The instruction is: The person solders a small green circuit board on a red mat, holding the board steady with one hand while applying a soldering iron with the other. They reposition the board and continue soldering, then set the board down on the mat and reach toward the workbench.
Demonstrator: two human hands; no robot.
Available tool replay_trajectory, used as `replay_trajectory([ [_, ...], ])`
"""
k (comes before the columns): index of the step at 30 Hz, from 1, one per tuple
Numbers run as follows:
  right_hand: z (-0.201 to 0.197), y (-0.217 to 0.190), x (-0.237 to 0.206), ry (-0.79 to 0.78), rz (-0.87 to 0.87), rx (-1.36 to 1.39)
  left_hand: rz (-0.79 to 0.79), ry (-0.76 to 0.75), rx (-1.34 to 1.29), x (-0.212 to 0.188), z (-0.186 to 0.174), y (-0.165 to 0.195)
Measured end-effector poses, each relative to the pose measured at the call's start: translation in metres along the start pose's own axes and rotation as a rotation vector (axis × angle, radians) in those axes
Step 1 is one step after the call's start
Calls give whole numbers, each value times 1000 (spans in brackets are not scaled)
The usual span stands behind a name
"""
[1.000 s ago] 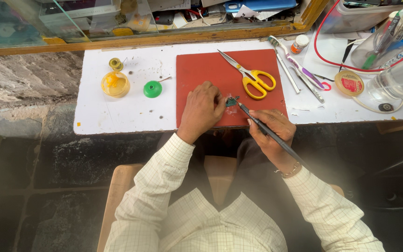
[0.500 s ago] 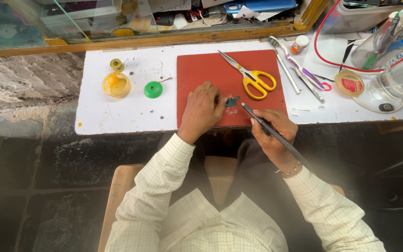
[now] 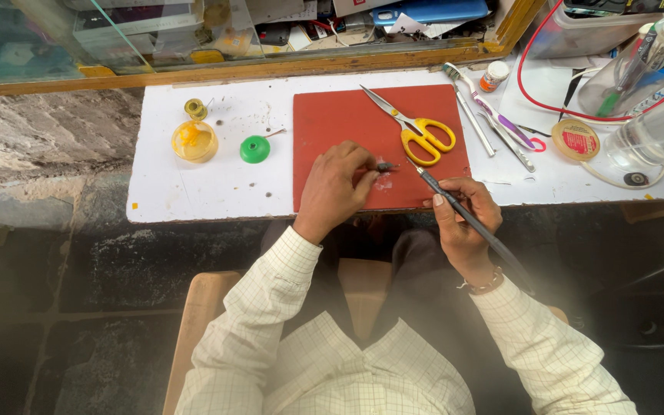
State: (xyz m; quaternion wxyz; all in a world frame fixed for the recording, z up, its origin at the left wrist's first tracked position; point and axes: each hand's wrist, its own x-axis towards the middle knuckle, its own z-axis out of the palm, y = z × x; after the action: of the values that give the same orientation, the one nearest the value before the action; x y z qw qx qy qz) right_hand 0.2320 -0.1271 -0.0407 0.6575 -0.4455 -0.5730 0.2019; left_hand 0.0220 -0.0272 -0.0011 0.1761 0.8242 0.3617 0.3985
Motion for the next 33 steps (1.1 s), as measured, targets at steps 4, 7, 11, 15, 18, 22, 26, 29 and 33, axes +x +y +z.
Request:
replay_trajectory([
  [4, -3, -2, 0, 11, 12, -13, -13, -45, 18, 1, -3, 0],
  [7, -3, -3, 1, 11, 15, -7, -25, -34, 34, 1, -2, 0],
  [11, -4, -3, 1, 8, 17, -21, -32, -27, 56, 2, 1, 0],
  [15, -4, -3, 1, -6, -1, -28, -62, -69, 41, 2, 1, -3],
  [18, -5, -5, 2, -22, -20, -88, -69, -80, 14, 5, 1, -5],
  [22, -10, -9, 4, -1, -16, -252, -66, -78, -16, 4, -1, -4],
  [26, -21, -14, 8, 44, 71, -298, -54, -63, -23, 3, 0, -3],
  [29, -34, -16, 15, 58, 226, -159, -56, -61, -26, 3, 0, -4],
  [33, -47, -10, 31, 159, 475, 49, -49, -63, 3, 3, 2, -5],
])
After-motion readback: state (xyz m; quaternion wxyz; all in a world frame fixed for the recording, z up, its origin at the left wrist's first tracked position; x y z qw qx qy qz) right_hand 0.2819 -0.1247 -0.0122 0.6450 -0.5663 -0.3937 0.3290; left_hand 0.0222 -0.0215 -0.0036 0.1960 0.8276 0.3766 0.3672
